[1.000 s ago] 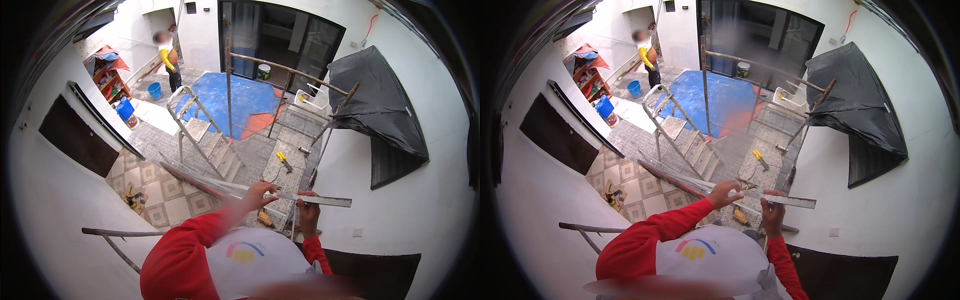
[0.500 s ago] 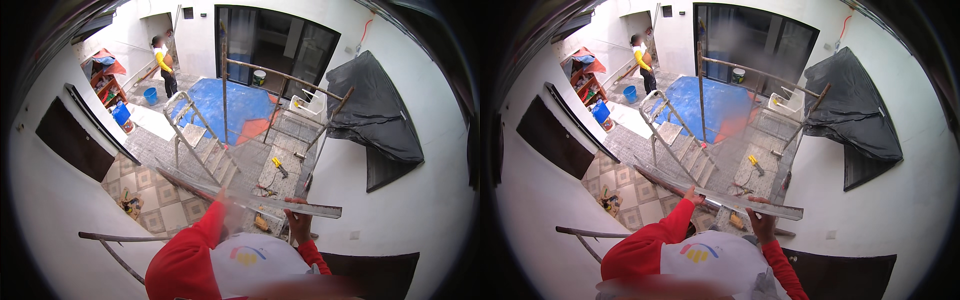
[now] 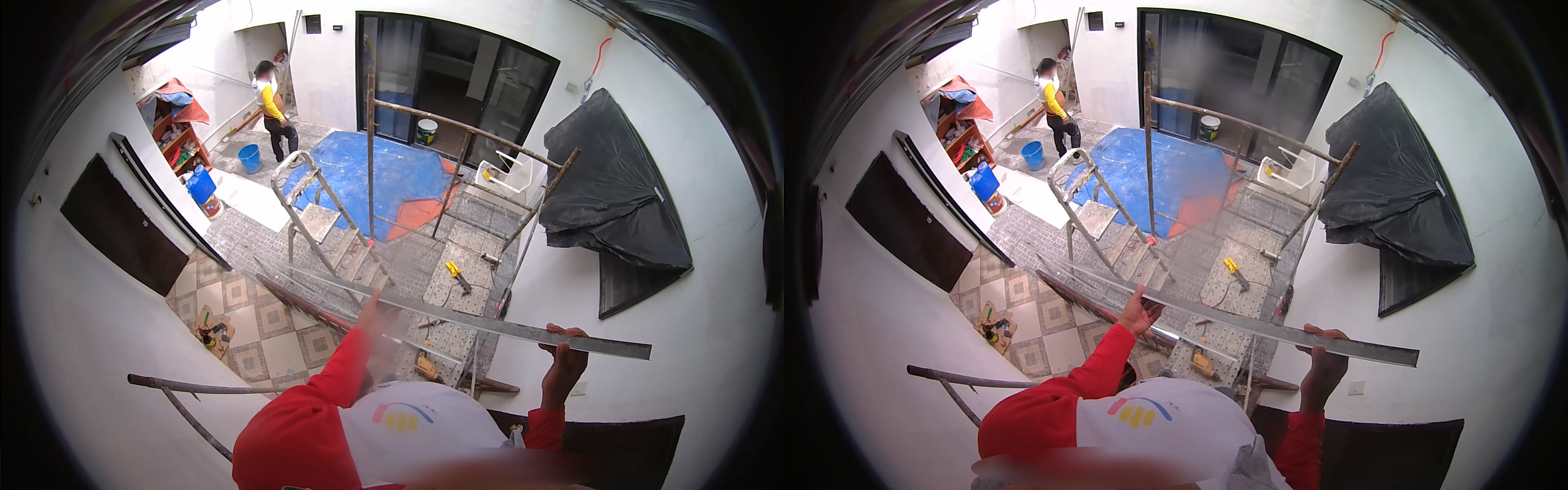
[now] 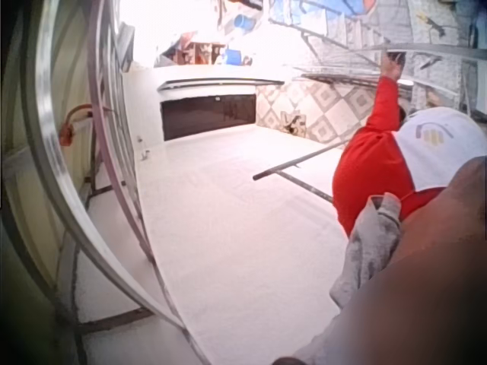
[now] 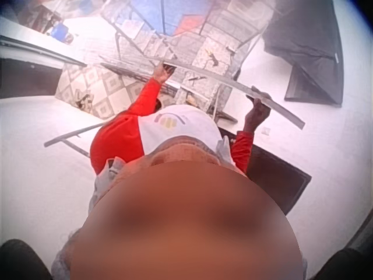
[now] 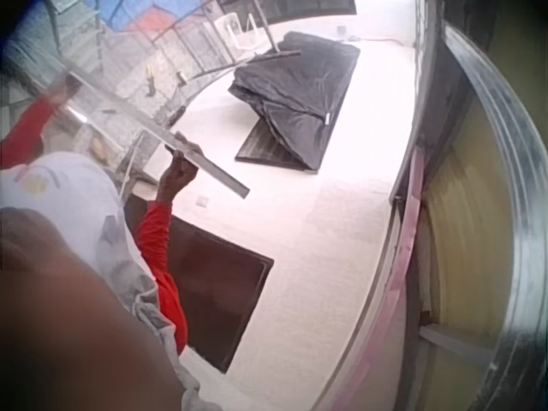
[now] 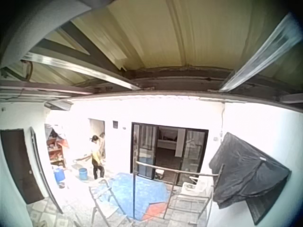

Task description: The person positions and aligns a long metal frame along the top of a doorway, repeatedly adjusting its placement with both hands. They hold the frame in place while checking alignment and making small shifts to fit it into the opening.

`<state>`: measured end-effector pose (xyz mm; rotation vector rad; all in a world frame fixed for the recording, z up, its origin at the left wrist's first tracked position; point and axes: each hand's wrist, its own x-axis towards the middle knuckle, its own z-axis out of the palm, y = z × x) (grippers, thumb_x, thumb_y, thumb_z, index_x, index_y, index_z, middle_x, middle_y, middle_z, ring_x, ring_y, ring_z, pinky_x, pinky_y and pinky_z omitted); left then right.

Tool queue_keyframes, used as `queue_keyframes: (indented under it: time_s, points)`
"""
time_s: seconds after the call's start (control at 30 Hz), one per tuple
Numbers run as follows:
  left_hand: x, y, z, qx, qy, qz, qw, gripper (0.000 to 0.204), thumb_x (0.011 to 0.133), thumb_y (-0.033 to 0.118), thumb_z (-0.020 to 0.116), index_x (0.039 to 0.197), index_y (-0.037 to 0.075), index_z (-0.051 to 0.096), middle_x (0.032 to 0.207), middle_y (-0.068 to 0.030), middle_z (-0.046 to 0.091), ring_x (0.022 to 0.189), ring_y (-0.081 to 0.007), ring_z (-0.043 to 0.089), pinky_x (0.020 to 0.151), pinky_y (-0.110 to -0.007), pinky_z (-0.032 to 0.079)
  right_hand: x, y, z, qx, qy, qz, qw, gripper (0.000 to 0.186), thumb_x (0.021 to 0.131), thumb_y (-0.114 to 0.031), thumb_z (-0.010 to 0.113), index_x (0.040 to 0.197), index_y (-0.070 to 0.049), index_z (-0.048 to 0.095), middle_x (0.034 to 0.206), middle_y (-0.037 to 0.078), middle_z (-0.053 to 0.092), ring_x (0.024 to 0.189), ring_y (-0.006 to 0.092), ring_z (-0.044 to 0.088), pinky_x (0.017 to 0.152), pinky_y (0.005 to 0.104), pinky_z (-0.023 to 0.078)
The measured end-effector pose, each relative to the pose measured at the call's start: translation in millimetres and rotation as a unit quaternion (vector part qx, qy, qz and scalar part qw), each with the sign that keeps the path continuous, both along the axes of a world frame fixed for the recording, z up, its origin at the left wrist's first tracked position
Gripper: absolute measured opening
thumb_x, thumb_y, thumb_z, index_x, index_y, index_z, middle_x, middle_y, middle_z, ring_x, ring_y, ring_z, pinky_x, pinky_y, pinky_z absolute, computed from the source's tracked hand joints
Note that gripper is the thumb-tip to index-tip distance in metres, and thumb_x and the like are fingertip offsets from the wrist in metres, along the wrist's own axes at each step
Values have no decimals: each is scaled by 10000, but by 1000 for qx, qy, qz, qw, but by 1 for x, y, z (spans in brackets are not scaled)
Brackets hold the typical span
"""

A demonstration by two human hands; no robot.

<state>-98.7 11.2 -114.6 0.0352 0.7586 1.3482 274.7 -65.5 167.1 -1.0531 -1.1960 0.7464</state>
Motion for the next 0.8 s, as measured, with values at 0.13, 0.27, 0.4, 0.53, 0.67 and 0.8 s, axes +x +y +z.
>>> queue_keyframes:
  time_s: [0.13,0.27,0.4,0.53,0.67,0.8]
  points:
    - [-28,-3,34,0,-87,85,993,787,829,697,621,1253,43,504,1186,-154,612,1117,-321,619,933,-468,540,48,-22,36,15,26,-72,997,551,919,-499,643,1192,-54,468,1027,191,661,988,261,651,755,326,571]
    - [-71,23,28,9,-149,162,975,876,828,712,604,1286,-22,466,1246,-181,593,1171,-335,603,985,-454,525,98,-46,54,24,45,-143,988,542,930,-500,626,1191,-48,478,1008,165,659,937,228,641,727,287,558]
    - [-60,29,42,36,-80,160,983,896,852,688,593,1283,-83,441,1270,-189,583,1186,-348,594,1001,-453,517,143,-58,48,38,87,-148,984,510,957,-473,597,1232,-58,490,1052,146,648,992,208,617,759,280,550]
    - [-60,23,80,102,40,82,991,853,853,730,547,1292,2,474,1278,-136,596,1188,-328,598,987,-450,504,198,-72,46,52,153,-204,965,475,978,-453,575,1253,-71,512,1079,127,648,1026,197,609,820,297,541]
    - [-116,51,89,47,55,223,972,769,886,745,471,1278,86,525,1222,-70,644,1149,-270,620,905,-386,494,233,-86,41,52,175,-208,961,467,993,-445,553,1265,-68,511,1084,124,647,1041,193,605,876,303,519]
    - [-136,62,81,78,105,155,979,612,975,630,425,1231,90,555,1211,-58,653,1129,-262,625,888,-363,492,253,-88,45,58,202,-206,956,459,1012,-426,525,1288,-61,500,1085,118,644,1050,186,599,914,301,501]
